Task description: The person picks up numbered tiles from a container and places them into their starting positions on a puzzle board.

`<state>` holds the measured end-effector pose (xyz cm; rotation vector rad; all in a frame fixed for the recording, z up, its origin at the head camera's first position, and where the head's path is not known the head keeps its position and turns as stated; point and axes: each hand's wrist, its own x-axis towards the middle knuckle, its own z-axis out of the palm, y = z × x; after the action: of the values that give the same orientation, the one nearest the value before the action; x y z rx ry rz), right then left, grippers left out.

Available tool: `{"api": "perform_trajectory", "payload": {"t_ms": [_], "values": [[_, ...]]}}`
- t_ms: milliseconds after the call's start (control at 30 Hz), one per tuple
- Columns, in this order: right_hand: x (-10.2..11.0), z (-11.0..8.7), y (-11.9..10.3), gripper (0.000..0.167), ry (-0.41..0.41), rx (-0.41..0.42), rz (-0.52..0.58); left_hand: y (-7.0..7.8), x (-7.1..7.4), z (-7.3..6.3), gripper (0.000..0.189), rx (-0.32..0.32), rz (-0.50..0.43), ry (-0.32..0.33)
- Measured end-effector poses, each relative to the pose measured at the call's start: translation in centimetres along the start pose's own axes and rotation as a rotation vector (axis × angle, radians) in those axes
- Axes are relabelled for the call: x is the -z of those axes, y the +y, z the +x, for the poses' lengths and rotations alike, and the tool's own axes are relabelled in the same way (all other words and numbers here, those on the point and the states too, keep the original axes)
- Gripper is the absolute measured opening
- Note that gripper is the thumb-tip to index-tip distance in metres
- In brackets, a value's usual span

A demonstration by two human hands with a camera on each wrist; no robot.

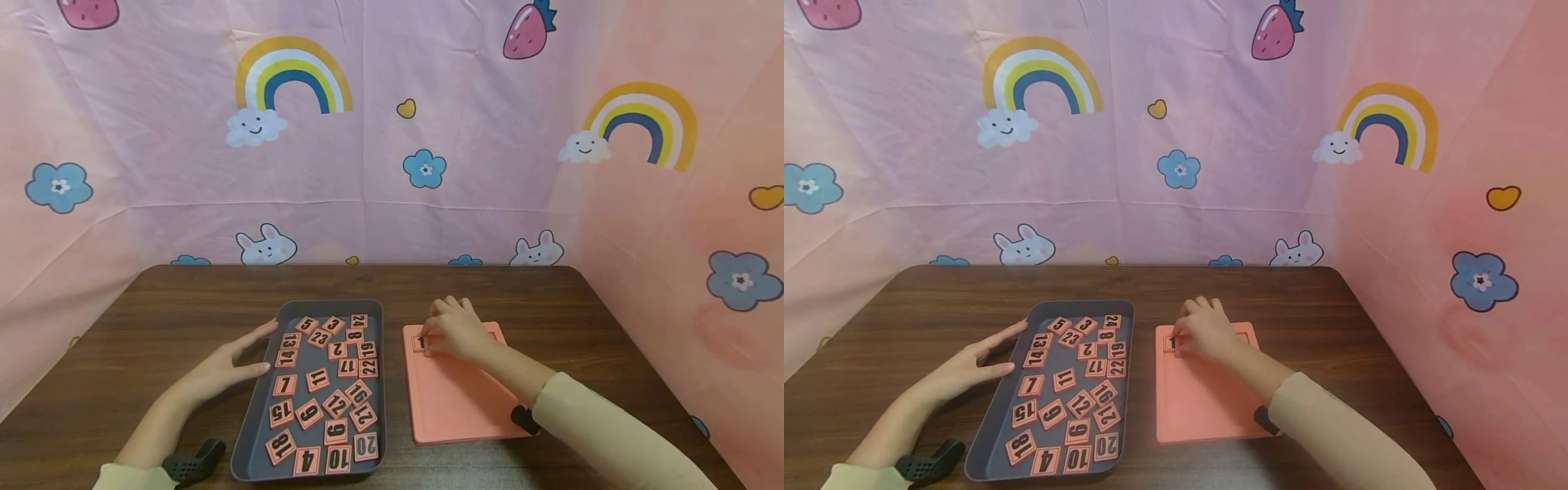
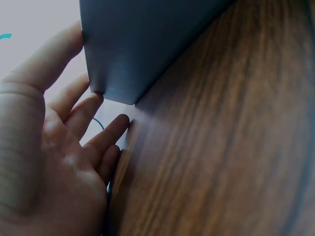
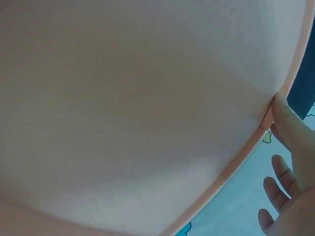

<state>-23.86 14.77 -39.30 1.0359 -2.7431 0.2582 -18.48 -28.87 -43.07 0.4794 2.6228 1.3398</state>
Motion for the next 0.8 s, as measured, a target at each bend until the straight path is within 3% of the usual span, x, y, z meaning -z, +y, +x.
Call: {"api": "perform_trajectory", "payload": {"t_ms": [367,633,800], "values": [[1.2,0.4,0.1,0.033,0.044,0.033,0.04,-0.2,-0.1,0.2,0.071,0.005,-0.014,-0.004],[3.3,2.2,-0.6,0.036,0.1,0.084,0.151,-0.3,-0.2,0.1,0.069,-0.028,-0.017,-0.005],[3.5,3.6,-1.7,0.033,0.063,0.126,0.185,-0.2,0.0,0.0,0.069,-0.04,-0.016,-0.006]]}}
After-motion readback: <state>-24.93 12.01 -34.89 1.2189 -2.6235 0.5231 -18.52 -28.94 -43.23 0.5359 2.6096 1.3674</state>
